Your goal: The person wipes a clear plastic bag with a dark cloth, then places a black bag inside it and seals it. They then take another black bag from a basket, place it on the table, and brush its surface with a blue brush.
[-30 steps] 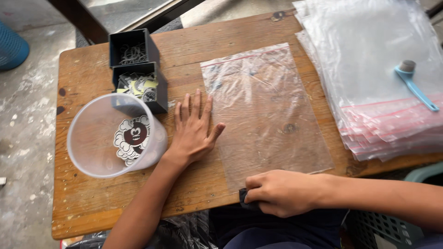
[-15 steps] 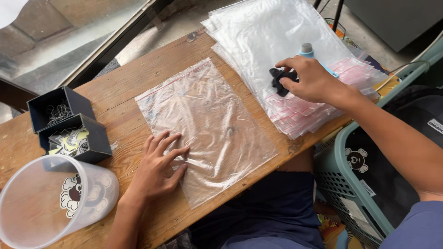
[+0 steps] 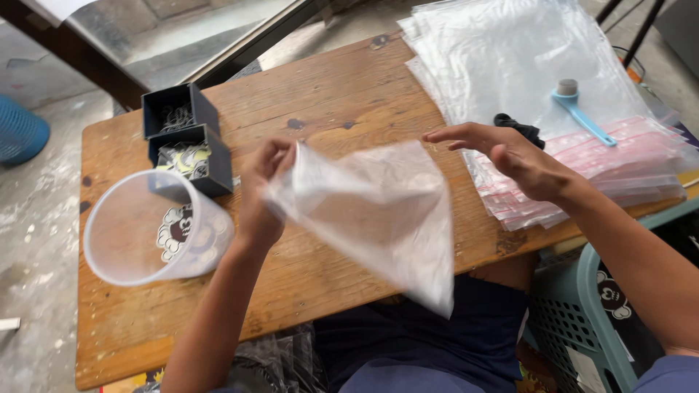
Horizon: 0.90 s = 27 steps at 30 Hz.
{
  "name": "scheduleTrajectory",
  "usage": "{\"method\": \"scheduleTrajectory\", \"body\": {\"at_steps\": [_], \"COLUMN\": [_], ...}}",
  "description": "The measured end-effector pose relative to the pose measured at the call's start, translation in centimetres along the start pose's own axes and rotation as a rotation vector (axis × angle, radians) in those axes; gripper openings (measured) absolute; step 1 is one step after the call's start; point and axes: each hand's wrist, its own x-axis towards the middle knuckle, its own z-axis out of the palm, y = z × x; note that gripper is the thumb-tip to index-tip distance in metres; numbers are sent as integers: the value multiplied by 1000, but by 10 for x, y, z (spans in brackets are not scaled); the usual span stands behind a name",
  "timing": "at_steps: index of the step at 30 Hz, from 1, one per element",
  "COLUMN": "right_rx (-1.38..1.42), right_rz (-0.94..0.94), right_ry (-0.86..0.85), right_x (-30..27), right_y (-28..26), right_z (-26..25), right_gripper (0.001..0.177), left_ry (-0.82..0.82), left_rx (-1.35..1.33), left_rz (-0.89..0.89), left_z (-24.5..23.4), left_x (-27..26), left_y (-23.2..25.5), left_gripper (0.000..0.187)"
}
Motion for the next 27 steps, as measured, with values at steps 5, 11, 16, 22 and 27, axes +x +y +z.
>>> {"method": "scheduleTrajectory", "body": {"at_steps": [5, 11, 16, 22, 27], "right_rx": [60, 183, -119, -440, -1339], "right_rz": [18, 282, 443, 404, -142], "right_ry": [43, 266, 295, 392, 378], "right_x": [11, 18, 22, 22, 17], "right_y": [5, 28, 34, 79, 54], "right_z": [24, 48, 60, 71, 79], "right_gripper": [65, 17, 27, 33, 62], "left_ry": [119, 382, 211, -569, -463], "left_rx": [-260, 38, 676, 1183, 1115], "left_rz": [-450, -105, 587, 478, 574], "left_z": [10, 0, 21, 26, 26], "left_x": [25, 19, -38, -95, -101], "left_y": [30, 19, 21, -22, -24], "left_gripper": [17, 31, 28, 34, 19]}}
